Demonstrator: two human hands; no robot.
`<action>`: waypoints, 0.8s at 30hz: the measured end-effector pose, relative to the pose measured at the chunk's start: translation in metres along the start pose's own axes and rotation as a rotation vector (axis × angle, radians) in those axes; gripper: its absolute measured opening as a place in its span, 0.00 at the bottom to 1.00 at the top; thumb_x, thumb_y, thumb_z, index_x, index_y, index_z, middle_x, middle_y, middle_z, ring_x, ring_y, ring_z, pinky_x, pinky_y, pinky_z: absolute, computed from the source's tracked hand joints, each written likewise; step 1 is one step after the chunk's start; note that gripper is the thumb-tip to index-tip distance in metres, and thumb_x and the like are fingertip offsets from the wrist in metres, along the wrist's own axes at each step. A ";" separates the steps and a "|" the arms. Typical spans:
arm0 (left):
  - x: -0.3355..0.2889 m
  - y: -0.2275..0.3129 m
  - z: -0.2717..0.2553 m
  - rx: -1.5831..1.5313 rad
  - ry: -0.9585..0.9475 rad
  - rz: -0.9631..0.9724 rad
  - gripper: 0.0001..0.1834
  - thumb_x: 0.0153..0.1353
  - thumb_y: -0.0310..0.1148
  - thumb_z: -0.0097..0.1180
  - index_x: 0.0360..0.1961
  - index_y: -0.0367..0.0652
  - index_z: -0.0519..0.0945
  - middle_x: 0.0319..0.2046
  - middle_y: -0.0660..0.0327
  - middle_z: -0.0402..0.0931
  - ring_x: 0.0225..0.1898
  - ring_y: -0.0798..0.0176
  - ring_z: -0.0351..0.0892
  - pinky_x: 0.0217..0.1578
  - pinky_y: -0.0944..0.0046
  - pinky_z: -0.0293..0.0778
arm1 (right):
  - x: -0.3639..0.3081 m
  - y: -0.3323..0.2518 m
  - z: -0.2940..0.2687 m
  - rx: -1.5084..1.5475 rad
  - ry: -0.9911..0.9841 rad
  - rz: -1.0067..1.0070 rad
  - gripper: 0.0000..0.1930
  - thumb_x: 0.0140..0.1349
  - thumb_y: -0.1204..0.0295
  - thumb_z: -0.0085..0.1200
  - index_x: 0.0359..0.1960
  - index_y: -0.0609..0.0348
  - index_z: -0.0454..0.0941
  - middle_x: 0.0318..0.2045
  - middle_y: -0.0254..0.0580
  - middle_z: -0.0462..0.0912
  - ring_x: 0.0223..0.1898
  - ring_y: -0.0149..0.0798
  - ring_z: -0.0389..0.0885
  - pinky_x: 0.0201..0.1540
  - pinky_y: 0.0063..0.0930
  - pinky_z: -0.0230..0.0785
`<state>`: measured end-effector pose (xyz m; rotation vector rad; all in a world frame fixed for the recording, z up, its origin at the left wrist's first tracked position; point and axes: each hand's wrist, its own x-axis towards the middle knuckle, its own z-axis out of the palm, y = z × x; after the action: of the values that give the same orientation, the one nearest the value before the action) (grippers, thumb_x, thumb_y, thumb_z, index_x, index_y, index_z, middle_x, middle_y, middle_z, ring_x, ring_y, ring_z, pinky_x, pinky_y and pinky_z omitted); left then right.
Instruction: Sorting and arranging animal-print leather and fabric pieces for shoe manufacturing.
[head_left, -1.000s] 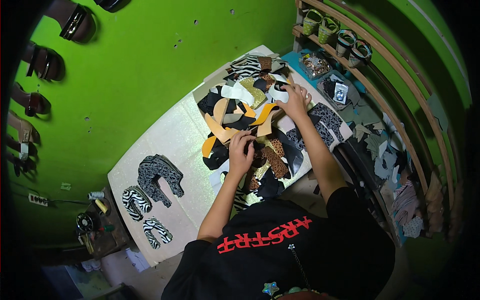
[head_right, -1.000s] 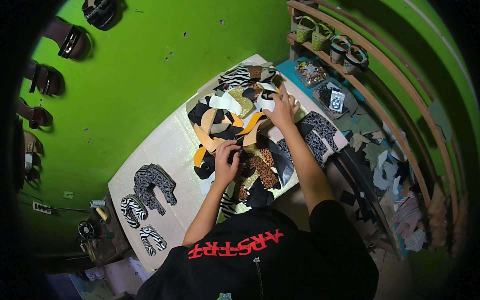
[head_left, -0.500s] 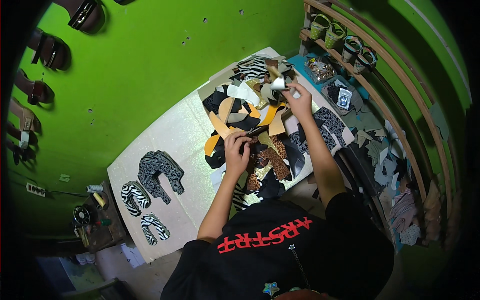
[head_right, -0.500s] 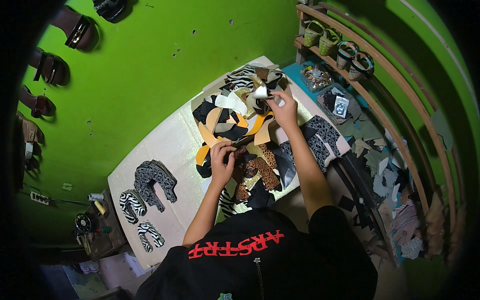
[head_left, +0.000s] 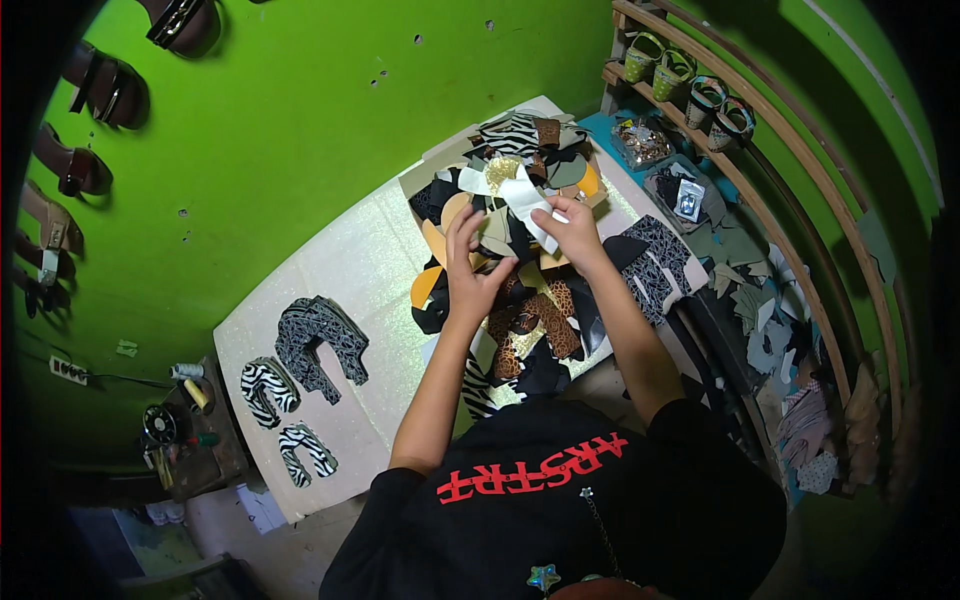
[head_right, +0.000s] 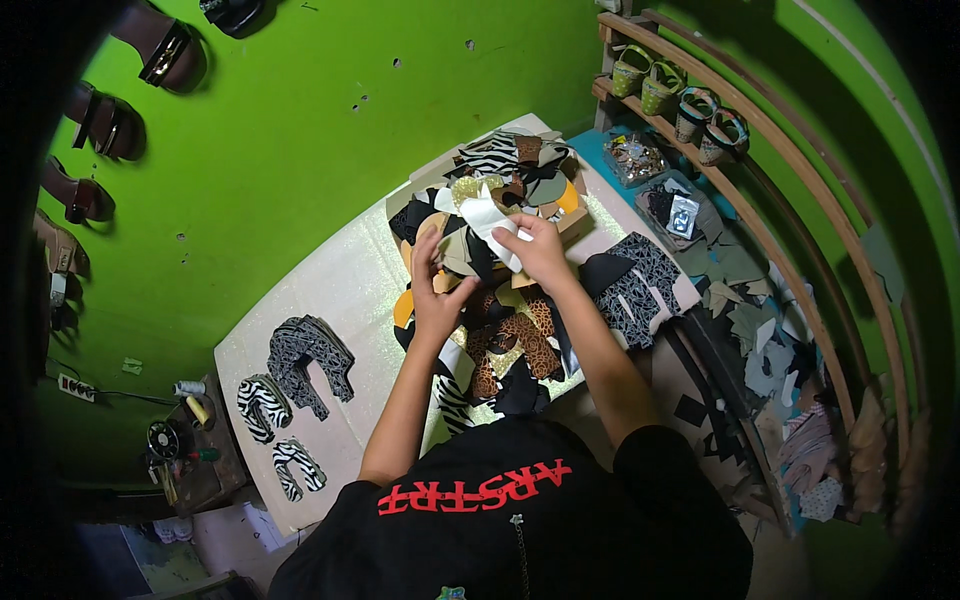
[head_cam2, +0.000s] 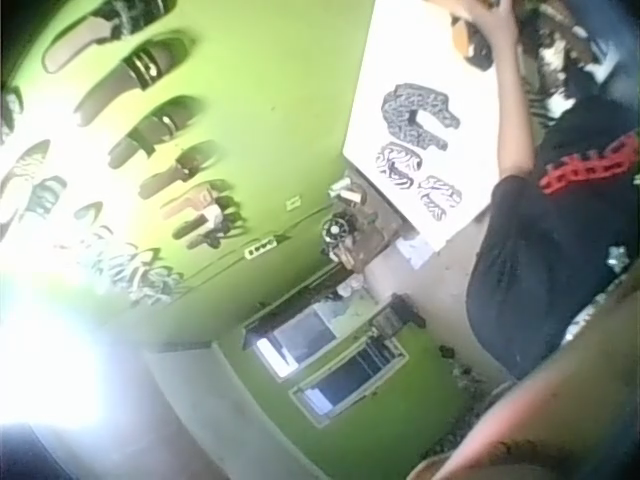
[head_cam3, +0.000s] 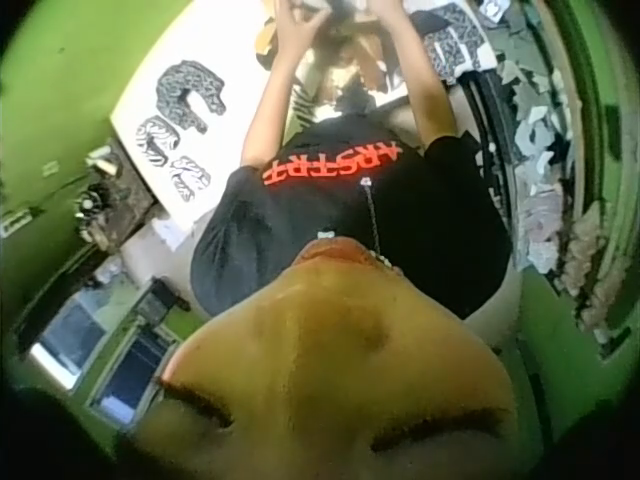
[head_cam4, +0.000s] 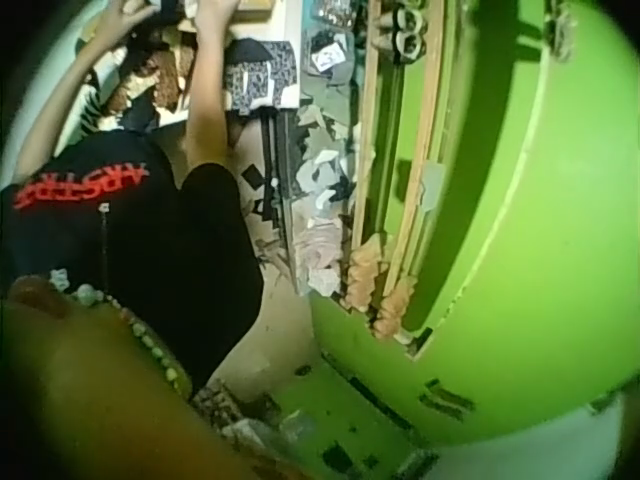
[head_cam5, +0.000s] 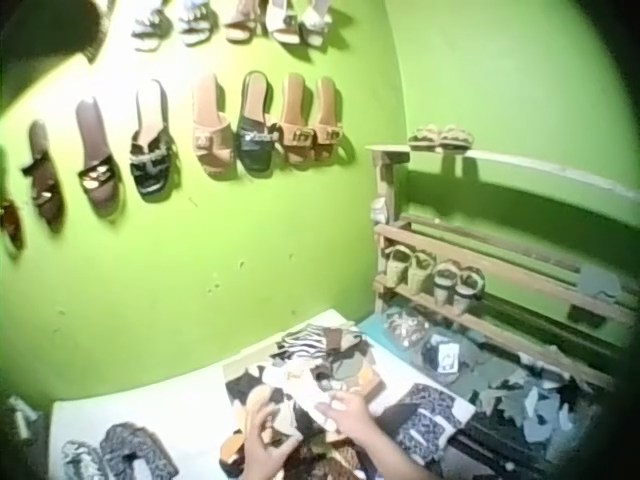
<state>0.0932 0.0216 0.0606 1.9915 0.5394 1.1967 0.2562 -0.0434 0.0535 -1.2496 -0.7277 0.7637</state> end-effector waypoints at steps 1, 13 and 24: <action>-0.001 -0.004 -0.002 0.001 0.002 0.000 0.32 0.45 0.27 0.63 0.53 0.44 0.64 0.51 0.54 0.63 0.50 0.59 0.68 0.47 0.62 0.66 | -0.002 0.001 0.002 0.000 -0.002 0.000 0.11 0.53 0.71 0.58 0.34 0.65 0.76 0.28 0.33 0.79 0.26 0.22 0.74 0.30 0.16 0.66; -0.009 -0.032 -0.010 -0.812 0.208 -0.630 0.04 0.60 0.28 0.48 0.36 0.43 0.68 0.31 0.62 0.74 0.23 0.74 0.72 0.23 0.76 0.71 | -0.006 0.005 0.003 0.240 -0.078 0.147 0.12 0.57 0.71 0.55 0.39 0.65 0.74 0.31 0.37 0.79 0.29 0.24 0.75 0.32 0.16 0.66; -0.012 -0.044 -0.017 -0.928 0.314 -0.853 0.10 0.64 0.38 0.43 0.37 0.45 0.60 0.28 0.59 0.70 0.26 0.65 0.76 0.26 0.63 0.78 | 0.011 0.009 -0.009 0.096 0.193 0.024 0.11 0.56 0.70 0.56 0.36 0.65 0.75 0.28 0.35 0.79 0.26 0.23 0.73 0.29 0.16 0.64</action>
<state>0.0738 0.0483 0.0246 0.6622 0.7075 0.9258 0.2686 -0.0380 0.0443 -1.2276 -0.5139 0.6788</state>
